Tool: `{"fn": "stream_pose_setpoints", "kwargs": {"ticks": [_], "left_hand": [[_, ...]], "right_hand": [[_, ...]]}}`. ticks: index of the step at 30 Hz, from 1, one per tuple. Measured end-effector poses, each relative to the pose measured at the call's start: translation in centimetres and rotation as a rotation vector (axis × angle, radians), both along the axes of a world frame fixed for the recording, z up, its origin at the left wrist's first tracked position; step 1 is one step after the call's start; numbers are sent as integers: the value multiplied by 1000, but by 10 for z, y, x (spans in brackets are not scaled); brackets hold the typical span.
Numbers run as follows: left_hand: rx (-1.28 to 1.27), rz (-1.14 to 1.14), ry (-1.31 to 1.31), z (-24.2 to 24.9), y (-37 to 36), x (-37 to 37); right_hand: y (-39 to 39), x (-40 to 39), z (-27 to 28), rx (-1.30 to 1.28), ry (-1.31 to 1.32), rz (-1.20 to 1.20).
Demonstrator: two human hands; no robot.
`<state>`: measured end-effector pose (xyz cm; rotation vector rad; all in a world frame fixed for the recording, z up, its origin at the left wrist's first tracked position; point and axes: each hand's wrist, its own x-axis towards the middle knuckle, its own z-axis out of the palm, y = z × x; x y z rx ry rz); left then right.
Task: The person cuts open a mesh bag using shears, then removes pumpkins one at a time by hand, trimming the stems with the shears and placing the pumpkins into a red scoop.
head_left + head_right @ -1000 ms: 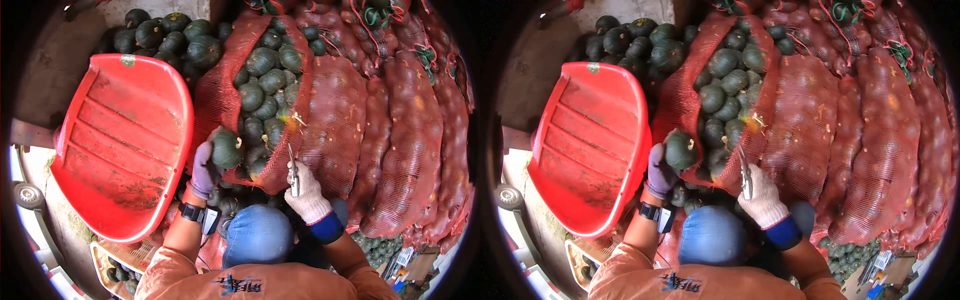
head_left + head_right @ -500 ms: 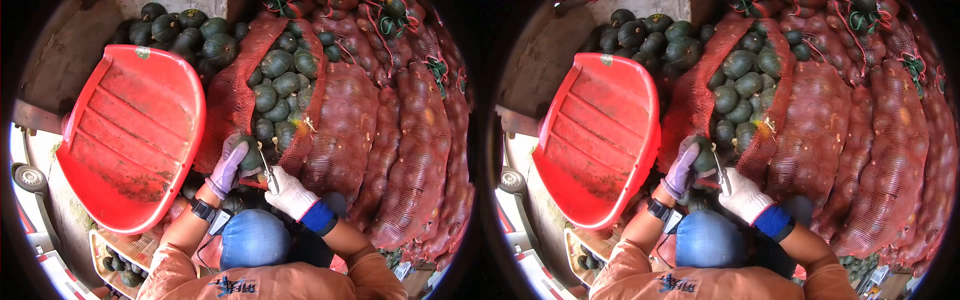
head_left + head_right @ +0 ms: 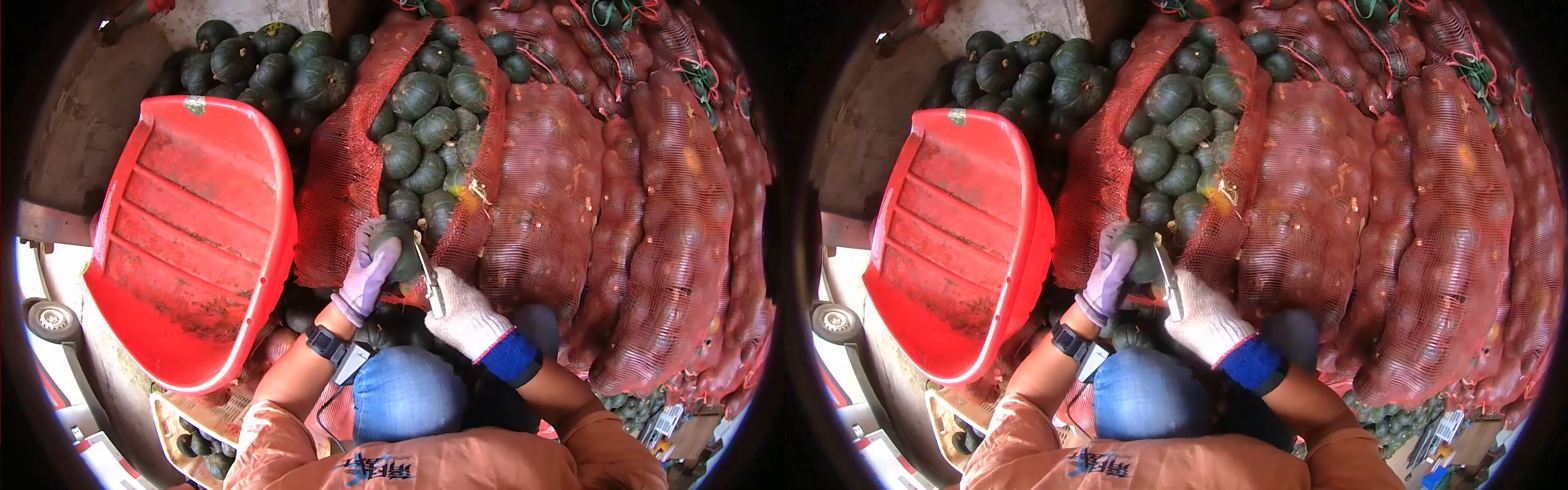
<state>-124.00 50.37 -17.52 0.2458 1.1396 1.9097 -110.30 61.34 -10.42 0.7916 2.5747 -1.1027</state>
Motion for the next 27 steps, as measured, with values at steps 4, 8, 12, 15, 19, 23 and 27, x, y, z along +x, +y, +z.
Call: {"fn": "stream_pose_setpoints", "kwargs": {"ticks": [4, 8, 12, 15, 19, 23, 27], "left_hand": [[-57, -30, 259, -1, -1, -7], [-61, -114, 694, 61, -35, -12], [-438, 591, 1540, 128, -100, -13], [-1036, 568, 1642, 142, -114, -11], [-1285, 201, 1641, 110, -148, -18], [-1203, 177, 1934, 135, -178, -55], [-1212, 41, 2099, 154, -217, -98]], "right_hand": [[12, 5, 7, -875, 160, -250], [39, 14, 29, -1659, 490, -615], [59, 39, 10, -1546, 667, -864], [61, 59, -9, -1588, 606, -827], [40, 80, -19, -1443, 499, -932], [32, 91, -29, -1419, 512, -909], [31, 106, -62, -1460, 526, -873]]}}
